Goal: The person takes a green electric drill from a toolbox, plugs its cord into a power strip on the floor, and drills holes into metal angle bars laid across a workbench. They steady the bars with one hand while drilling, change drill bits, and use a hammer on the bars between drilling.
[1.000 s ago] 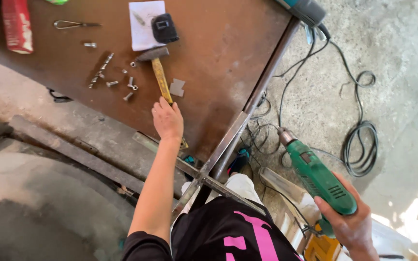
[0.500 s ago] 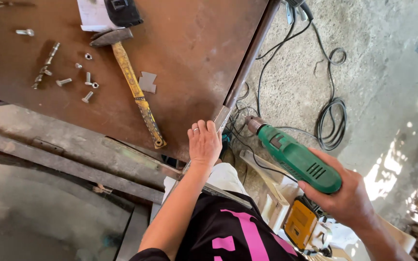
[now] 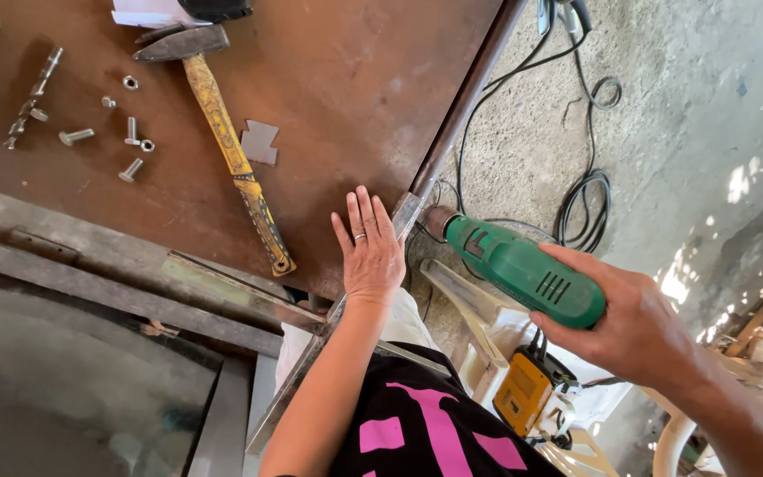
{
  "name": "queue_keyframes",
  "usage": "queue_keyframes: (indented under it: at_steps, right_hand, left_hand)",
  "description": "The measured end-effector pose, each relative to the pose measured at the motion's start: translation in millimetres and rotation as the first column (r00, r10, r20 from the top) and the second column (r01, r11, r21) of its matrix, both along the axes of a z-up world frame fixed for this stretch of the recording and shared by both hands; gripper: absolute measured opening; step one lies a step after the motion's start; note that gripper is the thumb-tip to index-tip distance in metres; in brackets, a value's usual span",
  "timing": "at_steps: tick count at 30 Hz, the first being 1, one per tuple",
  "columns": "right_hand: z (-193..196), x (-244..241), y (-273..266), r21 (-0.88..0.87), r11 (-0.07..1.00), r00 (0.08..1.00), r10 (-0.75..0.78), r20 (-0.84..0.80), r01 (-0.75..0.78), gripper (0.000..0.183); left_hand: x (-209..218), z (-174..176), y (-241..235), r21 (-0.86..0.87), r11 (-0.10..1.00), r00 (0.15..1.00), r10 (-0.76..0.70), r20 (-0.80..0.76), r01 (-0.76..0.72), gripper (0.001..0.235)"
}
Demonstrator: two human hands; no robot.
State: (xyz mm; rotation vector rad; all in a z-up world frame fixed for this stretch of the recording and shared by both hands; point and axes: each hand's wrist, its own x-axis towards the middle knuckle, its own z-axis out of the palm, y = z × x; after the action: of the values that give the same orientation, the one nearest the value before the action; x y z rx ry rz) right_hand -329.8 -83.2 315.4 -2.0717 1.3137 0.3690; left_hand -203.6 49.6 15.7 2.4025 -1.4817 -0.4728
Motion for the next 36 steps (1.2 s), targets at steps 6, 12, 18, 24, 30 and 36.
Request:
queue_keyframes:
  at_steps: [6, 12, 18, 24, 30, 36]
  right_hand:
    - [-2.6, 21.4, -11.2, 0.016, 0.997, 0.996, 0.075, -0.057, -0.075, 0.072]
    - [-1.1, 42.1, -15.7, 0.051, 0.997, 0.985, 0.074, -0.159, -0.066, 0.077]
    - [4.5, 60.4, -15.8, 0.077, 0.996, 0.979, 0.067, -0.192, -0.053, 0.072]
    - [4.0, 62.3, -15.6, 0.079, 0.993, 0.962, 0.1, -0.254, -0.083, 0.079]
    - [1.3, 57.3, -15.2, 0.054, 0.99, 0.959, 0.142, -0.246, -0.133, 0.078]
    - [-1.6, 53.7, -13.9, 0.045, 0.999, 0.97, 0.013, -0.243, -0.002, 0.071]
  left_hand:
    - [0.5, -3.5, -0.7, 0.011, 1.0, 1.0, 0.005, -0.024, -0.005, 0.08]
    - [1.6, -4.4, -1.2, -0.011, 1.0, 0.997, 0.015, -0.069, -0.016, 0.078]
    - [-0.9, -9.4, 0.0, -0.022, 1.0, 0.998, 0.016, -0.061, -0.018, 0.073]
    - [-1.7, -11.3, -0.2, -0.055, 0.998, 0.998, 0.026, -0.063, -0.029, 0.073]
    - [-1.1, -9.3, -0.2, -0.023, 1.0, 0.998, 0.017, -0.063, -0.019, 0.074]
    - [-0.7, -8.5, -0.4, -0.033, 0.999, 0.999, 0.018, -0.05, -0.019, 0.073]
